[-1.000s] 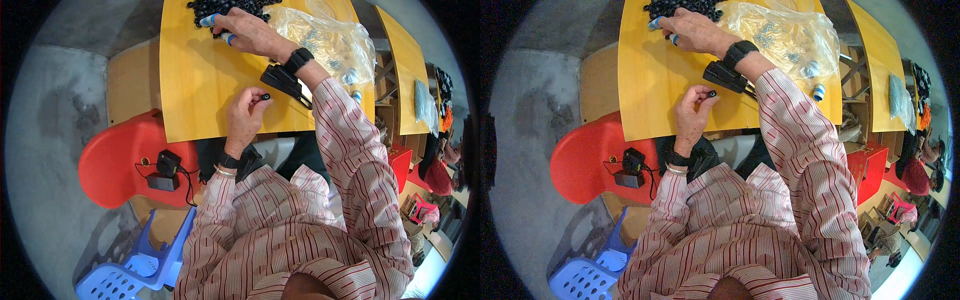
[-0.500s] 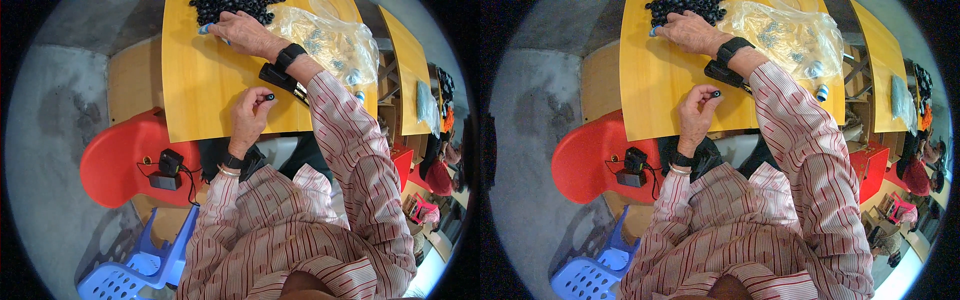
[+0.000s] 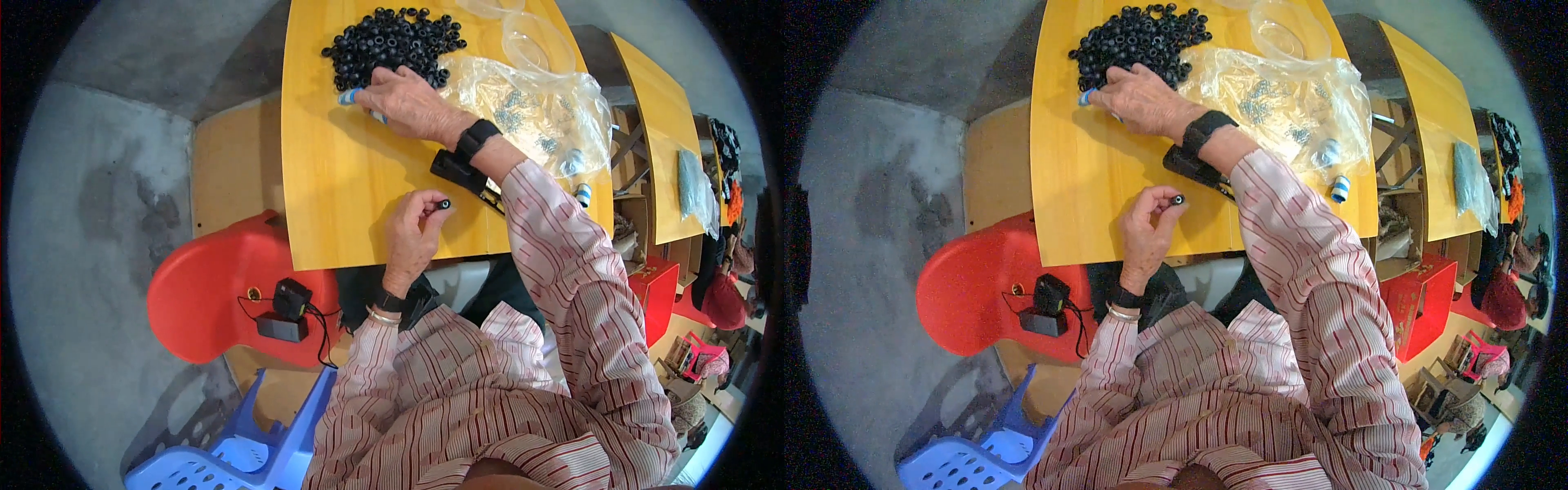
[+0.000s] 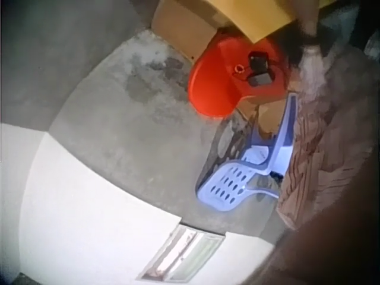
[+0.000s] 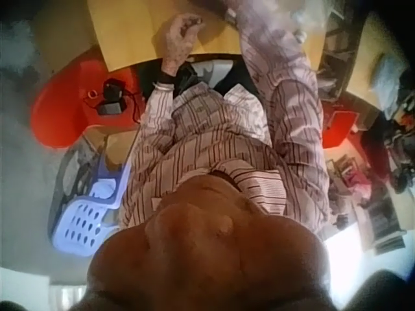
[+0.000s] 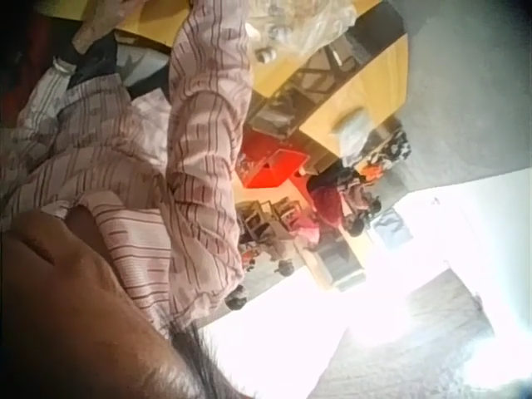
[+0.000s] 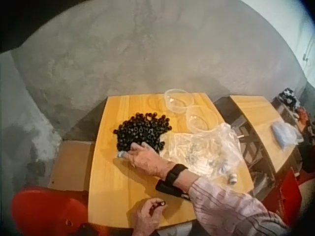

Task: The person assembles rubber components by inserting small pins into them by hand and sorts the rubber pieces across the table.

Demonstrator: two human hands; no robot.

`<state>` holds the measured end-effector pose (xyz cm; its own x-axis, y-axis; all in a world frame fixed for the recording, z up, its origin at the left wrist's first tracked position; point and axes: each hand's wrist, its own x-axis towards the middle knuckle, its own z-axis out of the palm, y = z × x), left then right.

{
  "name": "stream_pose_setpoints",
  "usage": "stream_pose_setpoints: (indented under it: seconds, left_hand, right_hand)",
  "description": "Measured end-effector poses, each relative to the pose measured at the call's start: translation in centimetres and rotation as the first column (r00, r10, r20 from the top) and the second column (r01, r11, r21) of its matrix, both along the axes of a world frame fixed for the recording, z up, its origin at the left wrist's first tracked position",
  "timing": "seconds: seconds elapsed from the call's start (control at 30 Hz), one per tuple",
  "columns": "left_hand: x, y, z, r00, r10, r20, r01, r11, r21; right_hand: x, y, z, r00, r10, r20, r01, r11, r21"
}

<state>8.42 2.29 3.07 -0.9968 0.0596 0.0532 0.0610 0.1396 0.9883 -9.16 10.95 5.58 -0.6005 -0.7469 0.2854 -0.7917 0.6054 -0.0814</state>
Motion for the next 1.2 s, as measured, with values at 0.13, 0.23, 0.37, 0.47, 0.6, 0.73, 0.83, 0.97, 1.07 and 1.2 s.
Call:
stream_pose_setpoints:
  seconds: [0.13, 0.23, 0.37, 0.47, 0.6, 0.73, 0.83, 0.97, 1.07, 1.2]
  left_hand:
    - [-0.1, 0.0, 0.0, 1.000, -0.004, 0.008, 0.004, 1.000, -0.022]
    - [0.0, -0.3, 0.3, 1.000, 0.003, 0.017, -0.002, 1.000, -0.029]
    - [-0.7, 0.1, 0.8, 1.000, 0.007, 0.012, -0.006, 0.998, -0.063]
    - [-0.5, 0.2, 0.5, 1.000, 0.008, 0.023, -0.007, 0.999, -0.050]
    - [-0.4, -0.2, -0.4, 0.999, 0.033, 0.024, -0.033, 0.999, 0.028]
    - [-0.5, -0.7, -2.1, 0.998, -0.013, 0.054, 0.002, 0.980, 0.197]
    - [-1.1, -0.3, -0.7, 0.997, 0.016, 0.082, -0.046, 0.928, 0.370]
    - [1.4, 0.5, 3.3, 0.998, 0.012, 0.060, -0.040, 0.876, 0.480]
    - [2.9, 1.9, 5.5, 0.999, -0.037, -0.007, 0.035, 0.865, 0.500]
    - [4.6, 2.7, 6.4, 0.999, -0.036, -0.026, 0.045, 0.827, 0.561]
  right_hand:
    - [0.0, -0.2, 0.2, 0.997, 0.022, -0.070, -0.016, 0.996, 0.093]
    - [0.2, -0.7, 0.6, 0.988, 0.142, -0.067, -0.141, 0.990, 0.013]
    - [1.4, 0.8, 0.8, 0.957, 0.193, 0.218, -0.106, 0.928, -0.357]
    - [3.4, 2.7, 2.1, 0.858, 0.088, 0.505, 0.135, 0.911, -0.389]
    - [7.7, 6.4, 4.2, 0.586, 0.284, 0.759, 0.407, 0.706, -0.579]
    - [12.8, 8.3, 4.5, 0.397, 0.505, 0.767, 0.706, 0.366, -0.606]
    - [15.1, 8.9, 4.1, 0.436, 0.561, 0.703, 0.755, 0.197, -0.626]
    - [18.5, 8.8, 4.1, 0.508, 0.619, 0.599, 0.734, 0.054, -0.677]
    - [20.0, 8.6, 4.5, 0.530, 0.592, 0.607, 0.722, 0.060, -0.689]
    - [22.1, 8.7, 4.8, 0.517, 0.641, 0.568, 0.714, 0.044, -0.699]
